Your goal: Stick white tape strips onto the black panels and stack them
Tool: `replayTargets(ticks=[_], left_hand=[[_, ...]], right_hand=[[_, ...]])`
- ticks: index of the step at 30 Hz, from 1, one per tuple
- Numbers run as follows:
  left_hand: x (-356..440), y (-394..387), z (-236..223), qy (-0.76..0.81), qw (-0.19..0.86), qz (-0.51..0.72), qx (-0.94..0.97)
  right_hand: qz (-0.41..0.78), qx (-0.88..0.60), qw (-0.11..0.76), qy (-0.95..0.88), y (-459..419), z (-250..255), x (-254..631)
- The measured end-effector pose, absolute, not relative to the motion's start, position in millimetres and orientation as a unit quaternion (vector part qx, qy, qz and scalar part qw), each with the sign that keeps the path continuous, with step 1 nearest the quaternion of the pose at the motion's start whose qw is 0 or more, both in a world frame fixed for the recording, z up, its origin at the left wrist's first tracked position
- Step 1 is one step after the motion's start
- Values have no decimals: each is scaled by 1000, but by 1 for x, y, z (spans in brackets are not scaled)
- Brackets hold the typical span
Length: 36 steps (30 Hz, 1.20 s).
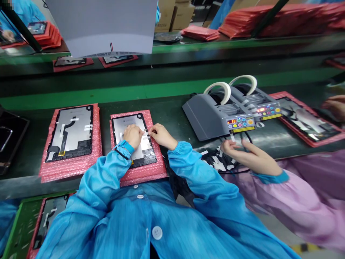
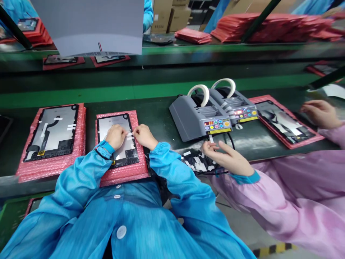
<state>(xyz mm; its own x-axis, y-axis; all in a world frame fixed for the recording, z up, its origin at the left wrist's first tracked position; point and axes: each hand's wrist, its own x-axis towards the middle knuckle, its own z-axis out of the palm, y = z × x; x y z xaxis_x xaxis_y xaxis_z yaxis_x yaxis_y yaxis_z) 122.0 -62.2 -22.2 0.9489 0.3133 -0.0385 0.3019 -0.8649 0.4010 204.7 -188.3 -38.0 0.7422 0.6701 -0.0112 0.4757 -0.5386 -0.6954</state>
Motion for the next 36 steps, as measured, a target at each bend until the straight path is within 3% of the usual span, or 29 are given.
replayTargets(ticks=[15,21,27,31,36], left_hand=[[119,-69,-17,168,165,-13,972],[120,-70,-17,184,183,-10,966],[109,-62,-13,170,180,17,969],[67,-45,-6,238,108,55,964],[32,-32,-9,363,81,-27,928]], right_hand=[[205,-903,240,-291,-189,-20,209],[61,-905,215,-362,-202,-26,174],[48,-904,150,-397,-206,-34,153],[60,-924,210,-314,-208,-30,177],[84,-915,305,-249,-195,-31,190]])
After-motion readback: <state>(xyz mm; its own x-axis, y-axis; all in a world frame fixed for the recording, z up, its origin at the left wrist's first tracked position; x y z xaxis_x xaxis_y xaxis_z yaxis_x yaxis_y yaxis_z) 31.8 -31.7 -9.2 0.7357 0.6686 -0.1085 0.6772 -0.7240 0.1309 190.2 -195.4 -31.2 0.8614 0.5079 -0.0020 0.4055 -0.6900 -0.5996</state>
